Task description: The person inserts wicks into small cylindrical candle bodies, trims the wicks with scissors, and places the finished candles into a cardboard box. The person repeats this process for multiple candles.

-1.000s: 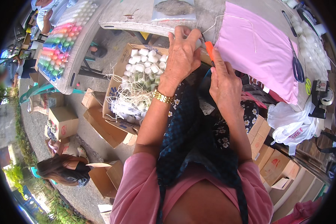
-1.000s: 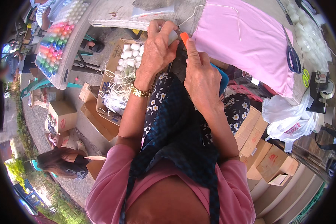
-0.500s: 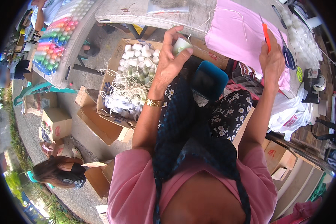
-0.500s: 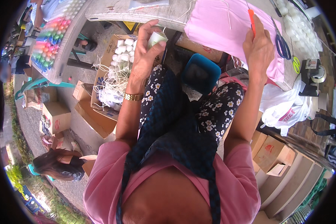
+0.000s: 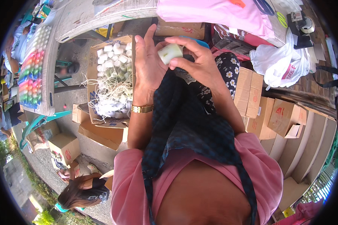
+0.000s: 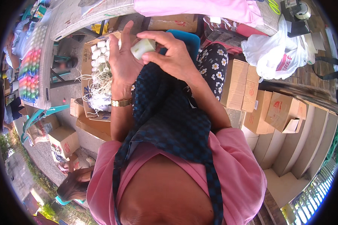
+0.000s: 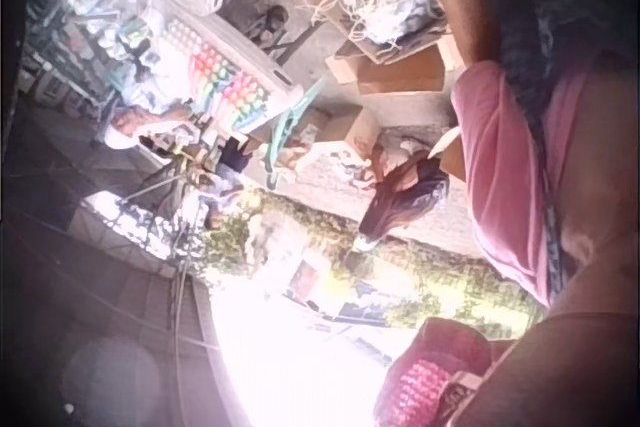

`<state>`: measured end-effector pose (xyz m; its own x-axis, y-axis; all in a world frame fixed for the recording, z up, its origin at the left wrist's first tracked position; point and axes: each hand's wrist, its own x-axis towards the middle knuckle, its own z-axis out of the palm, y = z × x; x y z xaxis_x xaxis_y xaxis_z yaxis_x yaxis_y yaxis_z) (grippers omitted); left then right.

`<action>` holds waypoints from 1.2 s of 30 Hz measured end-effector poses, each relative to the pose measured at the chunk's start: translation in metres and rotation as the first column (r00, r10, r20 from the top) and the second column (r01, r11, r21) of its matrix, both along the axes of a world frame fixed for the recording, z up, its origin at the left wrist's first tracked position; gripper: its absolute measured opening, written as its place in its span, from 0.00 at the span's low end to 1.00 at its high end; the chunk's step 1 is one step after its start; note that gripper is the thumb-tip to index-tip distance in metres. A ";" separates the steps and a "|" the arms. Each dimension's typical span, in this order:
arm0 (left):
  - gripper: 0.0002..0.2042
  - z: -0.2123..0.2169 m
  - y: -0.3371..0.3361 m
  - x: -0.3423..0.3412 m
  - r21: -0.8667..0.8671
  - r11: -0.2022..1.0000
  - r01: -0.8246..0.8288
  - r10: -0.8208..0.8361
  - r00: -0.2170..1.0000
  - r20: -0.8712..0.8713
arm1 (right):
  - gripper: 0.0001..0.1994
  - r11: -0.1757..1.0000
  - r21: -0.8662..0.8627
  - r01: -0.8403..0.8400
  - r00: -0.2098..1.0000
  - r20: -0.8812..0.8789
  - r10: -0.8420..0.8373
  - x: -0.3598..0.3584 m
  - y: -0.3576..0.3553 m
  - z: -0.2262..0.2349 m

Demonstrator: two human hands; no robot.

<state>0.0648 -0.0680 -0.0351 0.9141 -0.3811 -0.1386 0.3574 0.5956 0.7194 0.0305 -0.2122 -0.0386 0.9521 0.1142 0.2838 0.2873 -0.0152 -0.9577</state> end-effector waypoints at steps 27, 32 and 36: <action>0.19 0.175 0.099 -0.109 0.127 0.635 -0.762 -0.040 0.131 0.991 | 0.21 0.999 -0.017 -0.031 0.999 -0.018 0.031 0.115 0.000 0.078; 0.18 0.087 0.168 -0.049 0.510 -0.087 -0.856 0.275 0.471 0.838 | 0.19 0.604 -0.567 0.560 0.821 0.476 -0.315 0.239 0.007 0.077; 0.14 -0.036 0.243 -0.040 0.696 -0.207 -0.688 0.611 0.464 0.641 | 0.18 0.402 -0.628 0.666 0.717 0.688 -0.112 0.314 0.006 0.057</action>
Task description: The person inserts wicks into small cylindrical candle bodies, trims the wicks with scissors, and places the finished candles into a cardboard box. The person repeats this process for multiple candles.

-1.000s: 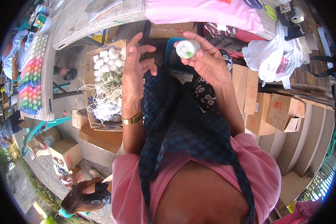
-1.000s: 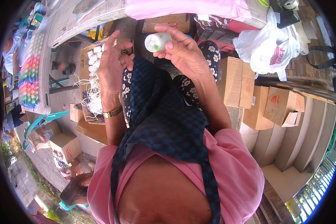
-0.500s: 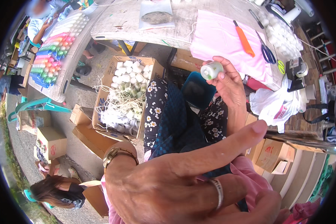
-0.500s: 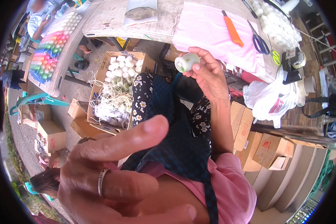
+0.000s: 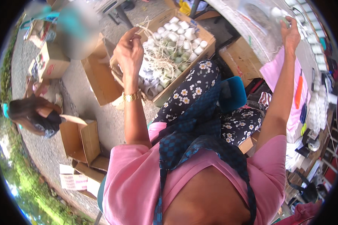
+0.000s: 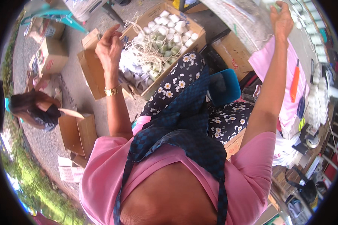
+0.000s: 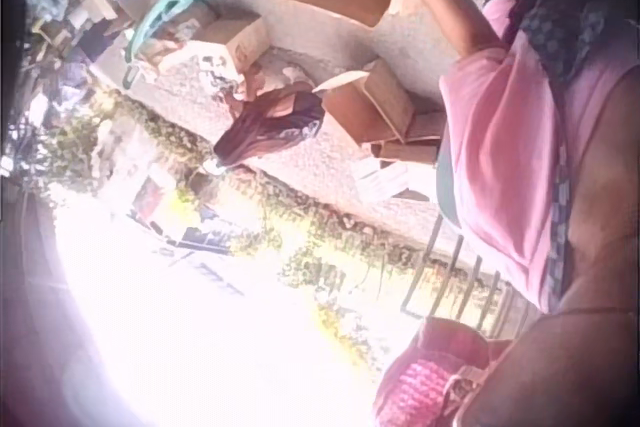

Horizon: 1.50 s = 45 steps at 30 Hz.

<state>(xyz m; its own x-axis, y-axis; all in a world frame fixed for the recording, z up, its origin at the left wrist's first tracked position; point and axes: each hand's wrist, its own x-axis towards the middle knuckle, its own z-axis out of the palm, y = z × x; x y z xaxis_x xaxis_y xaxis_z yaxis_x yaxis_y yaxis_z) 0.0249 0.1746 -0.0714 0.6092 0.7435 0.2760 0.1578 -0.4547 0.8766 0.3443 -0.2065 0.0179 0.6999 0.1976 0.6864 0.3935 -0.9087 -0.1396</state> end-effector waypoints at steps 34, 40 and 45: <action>0.20 -0.153 -0.029 0.013 0.480 0.839 0.257 -0.071 0.926 -0.371 | 0.08 0.742 0.483 -0.464 0.624 -0.417 0.661 -0.263 0.135 -0.106; 0.17 -0.186 0.006 -0.060 0.395 0.912 -0.107 0.261 0.895 -0.361 | 0.08 0.849 0.459 -0.260 0.698 -0.518 0.494 -0.275 0.084 -0.109; 0.15 -0.210 0.021 -0.072 0.219 0.973 -0.074 0.160 0.900 -0.406 | 0.08 0.876 0.456 -0.155 0.673 -0.601 0.432 -0.290 0.067 -0.129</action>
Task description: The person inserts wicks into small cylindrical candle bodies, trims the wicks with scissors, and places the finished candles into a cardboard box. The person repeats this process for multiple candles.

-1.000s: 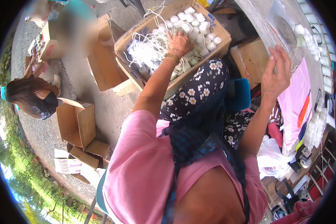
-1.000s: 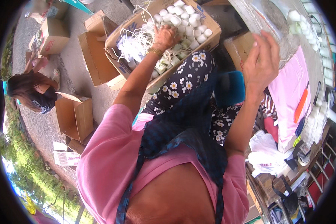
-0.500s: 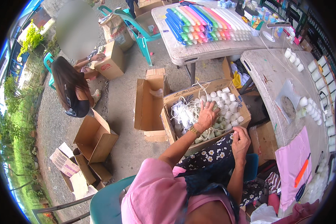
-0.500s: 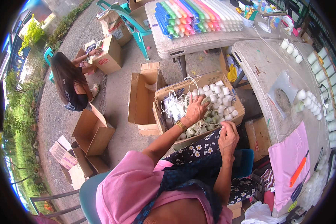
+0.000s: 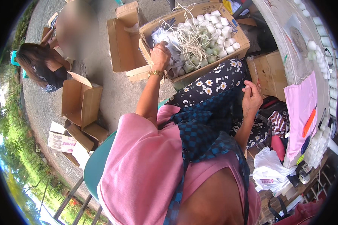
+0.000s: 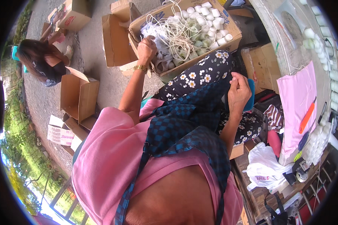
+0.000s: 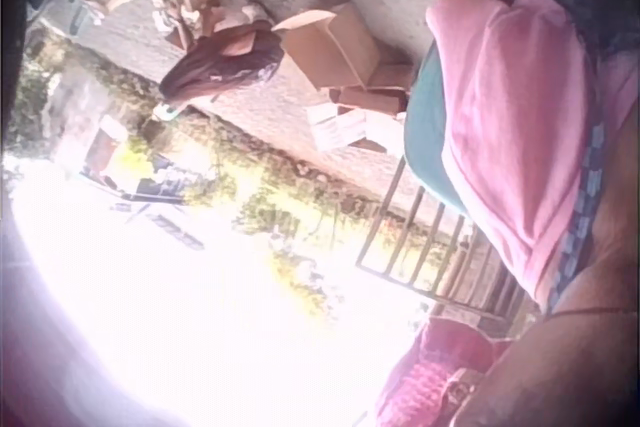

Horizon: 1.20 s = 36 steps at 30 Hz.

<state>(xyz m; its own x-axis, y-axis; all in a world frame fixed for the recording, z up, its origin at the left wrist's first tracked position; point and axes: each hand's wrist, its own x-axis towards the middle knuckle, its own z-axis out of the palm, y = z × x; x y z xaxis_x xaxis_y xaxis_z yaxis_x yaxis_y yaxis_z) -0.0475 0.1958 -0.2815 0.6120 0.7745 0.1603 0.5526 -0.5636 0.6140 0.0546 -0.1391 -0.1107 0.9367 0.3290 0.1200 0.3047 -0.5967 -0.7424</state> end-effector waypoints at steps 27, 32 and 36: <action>0.11 0.068 0.068 0.053 0.477 0.875 -0.084 0.183 0.969 -0.166 | 0.09 0.984 -0.141 0.105 0.993 0.070 -0.096 -0.002 -0.038 -0.002; 0.16 0.063 0.050 -0.008 0.301 0.943 -0.140 0.243 0.909 -0.338 | 0.08 0.986 -0.109 0.123 0.992 0.047 -0.118 0.003 -0.039 -0.008; 0.16 0.088 0.022 0.018 0.302 0.952 0.050 0.031 0.965 -0.259 | 0.07 0.997 -0.055 0.049 0.979 0.198 -0.037 0.010 -0.023 0.003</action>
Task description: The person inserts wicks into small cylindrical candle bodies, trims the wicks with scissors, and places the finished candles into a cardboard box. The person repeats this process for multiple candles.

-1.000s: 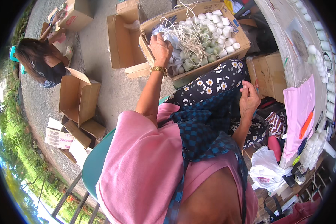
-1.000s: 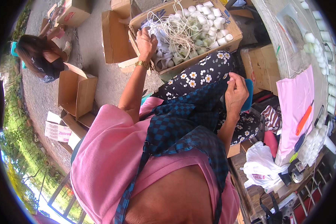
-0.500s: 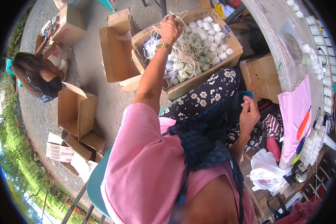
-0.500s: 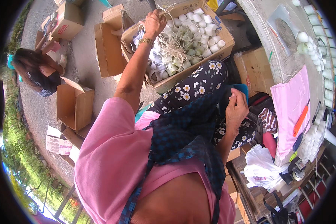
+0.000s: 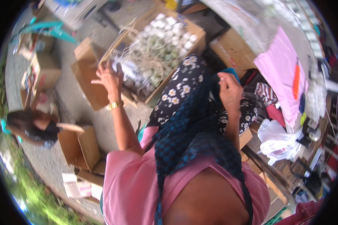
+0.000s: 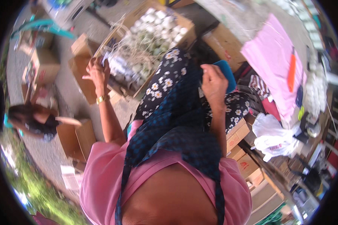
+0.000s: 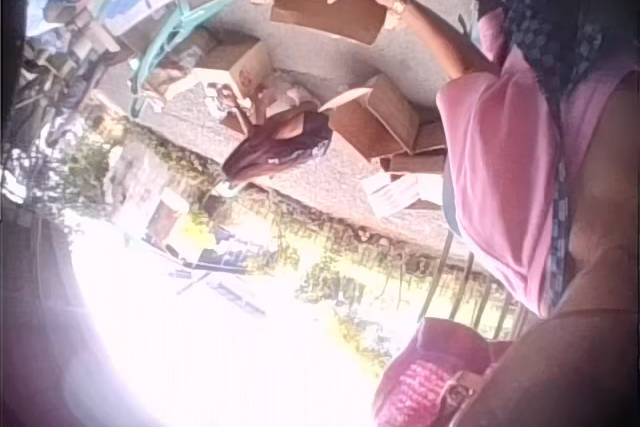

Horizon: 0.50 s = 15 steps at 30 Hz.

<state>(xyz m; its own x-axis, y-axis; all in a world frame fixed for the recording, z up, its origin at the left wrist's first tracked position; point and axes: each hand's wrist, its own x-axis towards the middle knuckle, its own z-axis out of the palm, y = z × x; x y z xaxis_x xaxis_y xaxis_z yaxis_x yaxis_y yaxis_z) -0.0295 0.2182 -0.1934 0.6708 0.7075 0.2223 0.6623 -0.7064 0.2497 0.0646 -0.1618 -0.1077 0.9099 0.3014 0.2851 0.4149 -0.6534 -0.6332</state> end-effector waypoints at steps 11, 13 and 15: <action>0.06 -0.012 -0.090 0.077 -0.040 0.856 0.516 -0.496 0.840 0.220 | 0.07 0.949 0.099 0.301 0.931 0.183 -0.314 -0.015 -0.056 0.031; 0.06 -0.010 -0.097 0.079 -0.032 0.825 0.565 -0.542 0.806 0.238 | 0.09 0.955 0.073 0.287 0.876 0.383 -0.293 0.003 -0.051 0.052; 0.06 -0.009 -0.099 0.080 -0.032 0.794 0.607 -0.579 0.771 0.265 | 0.10 0.971 0.026 0.238 0.808 0.550 -0.212 0.034 -0.044 0.085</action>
